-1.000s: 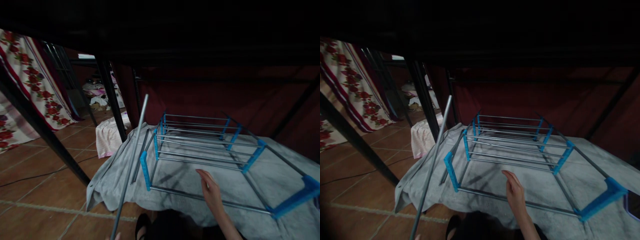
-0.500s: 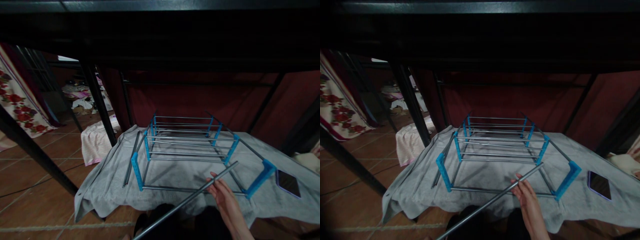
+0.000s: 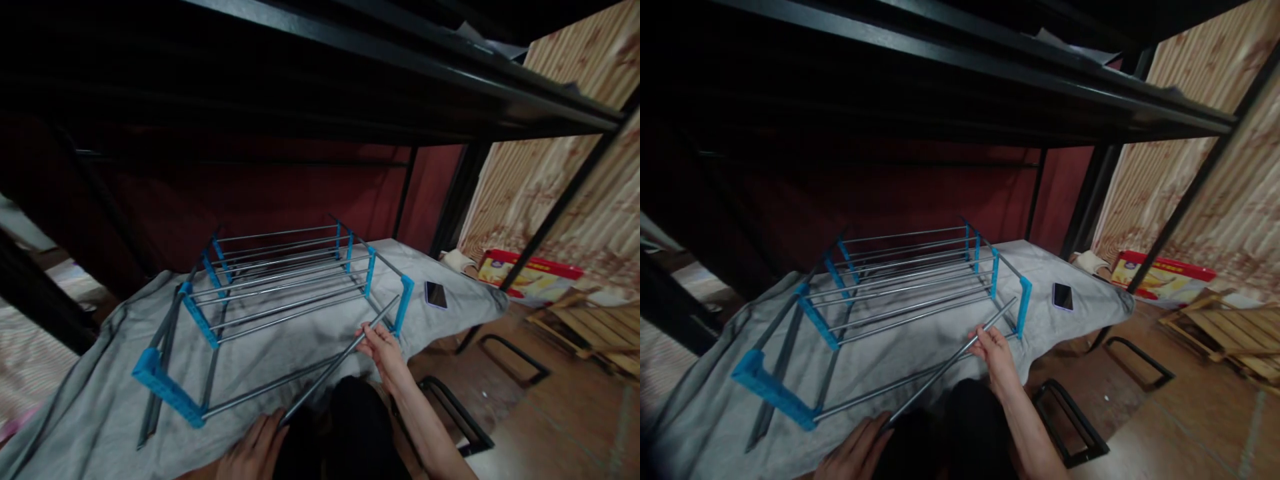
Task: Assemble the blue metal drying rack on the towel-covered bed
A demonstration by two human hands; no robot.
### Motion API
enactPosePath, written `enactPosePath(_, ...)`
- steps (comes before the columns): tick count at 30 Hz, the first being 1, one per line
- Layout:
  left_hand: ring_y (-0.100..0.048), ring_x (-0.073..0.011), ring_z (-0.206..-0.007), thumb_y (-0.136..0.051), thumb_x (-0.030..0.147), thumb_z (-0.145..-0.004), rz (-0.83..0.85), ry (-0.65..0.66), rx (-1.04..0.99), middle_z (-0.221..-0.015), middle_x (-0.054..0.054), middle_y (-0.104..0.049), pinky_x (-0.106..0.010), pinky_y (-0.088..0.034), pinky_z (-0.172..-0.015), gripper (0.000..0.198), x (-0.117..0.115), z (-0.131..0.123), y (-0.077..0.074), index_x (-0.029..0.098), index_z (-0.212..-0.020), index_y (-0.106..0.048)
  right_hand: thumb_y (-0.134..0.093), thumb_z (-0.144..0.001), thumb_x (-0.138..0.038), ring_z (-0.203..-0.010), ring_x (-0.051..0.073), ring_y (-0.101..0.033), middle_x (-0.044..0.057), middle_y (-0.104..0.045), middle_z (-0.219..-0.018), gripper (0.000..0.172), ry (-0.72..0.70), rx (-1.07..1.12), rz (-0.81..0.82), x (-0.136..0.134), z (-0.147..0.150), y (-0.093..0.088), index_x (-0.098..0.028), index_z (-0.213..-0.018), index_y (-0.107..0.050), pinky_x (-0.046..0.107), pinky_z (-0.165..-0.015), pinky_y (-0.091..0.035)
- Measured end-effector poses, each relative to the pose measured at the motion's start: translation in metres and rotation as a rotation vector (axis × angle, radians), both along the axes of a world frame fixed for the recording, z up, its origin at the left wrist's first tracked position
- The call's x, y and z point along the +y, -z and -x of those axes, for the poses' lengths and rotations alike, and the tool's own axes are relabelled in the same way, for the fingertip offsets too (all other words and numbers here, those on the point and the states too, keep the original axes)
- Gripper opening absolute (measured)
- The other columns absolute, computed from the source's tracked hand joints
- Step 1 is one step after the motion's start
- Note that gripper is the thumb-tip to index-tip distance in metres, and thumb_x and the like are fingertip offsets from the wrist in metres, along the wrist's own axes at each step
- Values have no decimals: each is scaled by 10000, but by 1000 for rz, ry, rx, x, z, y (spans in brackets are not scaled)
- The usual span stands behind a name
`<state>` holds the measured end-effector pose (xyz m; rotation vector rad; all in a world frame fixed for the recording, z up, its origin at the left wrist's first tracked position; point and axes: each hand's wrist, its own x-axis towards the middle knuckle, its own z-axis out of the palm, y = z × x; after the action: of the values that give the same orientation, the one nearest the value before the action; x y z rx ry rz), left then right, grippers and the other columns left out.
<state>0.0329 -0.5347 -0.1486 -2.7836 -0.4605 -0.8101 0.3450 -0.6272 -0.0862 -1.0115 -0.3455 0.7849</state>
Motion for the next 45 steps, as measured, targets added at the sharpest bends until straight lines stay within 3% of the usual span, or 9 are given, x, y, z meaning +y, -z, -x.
enactPosePath(3, -721, -138, -871, -298, 298, -1000, 5, -50, -88, -1070, -27, -733, -208, -584, -701, 366, -3, -29, -23, 226, -1142, -628, -839, -640, -429, -651, 109, -633, 31, -702, -777, 364, 20, 11, -14, -1, -14, -4, -179, -857, -687, 233, -635, -563)
enactPosePath(7, -719, -145, -790, -355, 324, -994, 63, -74, -121, -978, -41, -734, -230, -576, -668, 319, -1, -48, -38, 198, -1165, -593, -830, -662, -403, -679, 107, -647, 31, -711, -807, 315, 7, 9, -16, 1, -31, -9, -184, -836, -686, 232, -670, -573)
enactPosePath(17, -685, -145, -729, -397, 302, -983, 109, -104, -62, -904, -25, -698, -257, -527, -656, 290, 21, -53, -60, 205, -1185, -582, -835, -664, -362, -663, 104, -653, 37, -724, -833, 272, -23, 31, -35, 11, -42, -16, -182, -782, -669, 245, -699, -595)
enactPosePath(23, -667, -159, -710, -387, 317, -987, -35, -125, -65, -860, -31, -693, -281, -495, -671, 295, 36, -57, -81, 195, -1119, -622, -831, -678, -369, -681, 98, -653, 36, -727, -848, 269, -48, 38, -50, 15, -43, -25, -174, -750, -661, 251, -742, -602)
enactPosePath(45, -659, -156, -723, -418, 319, -973, -45, -105, -62, -856, -25, -681, -273, -494, -683, 283, 52, -58, -100, 201, -1136, -616, -836, -676, -322, -697, 117, -659, 46, -714, -812, 259, -80, 91, -93, 21, -48, -31, -152, -770, -665, 268, -745, -598)
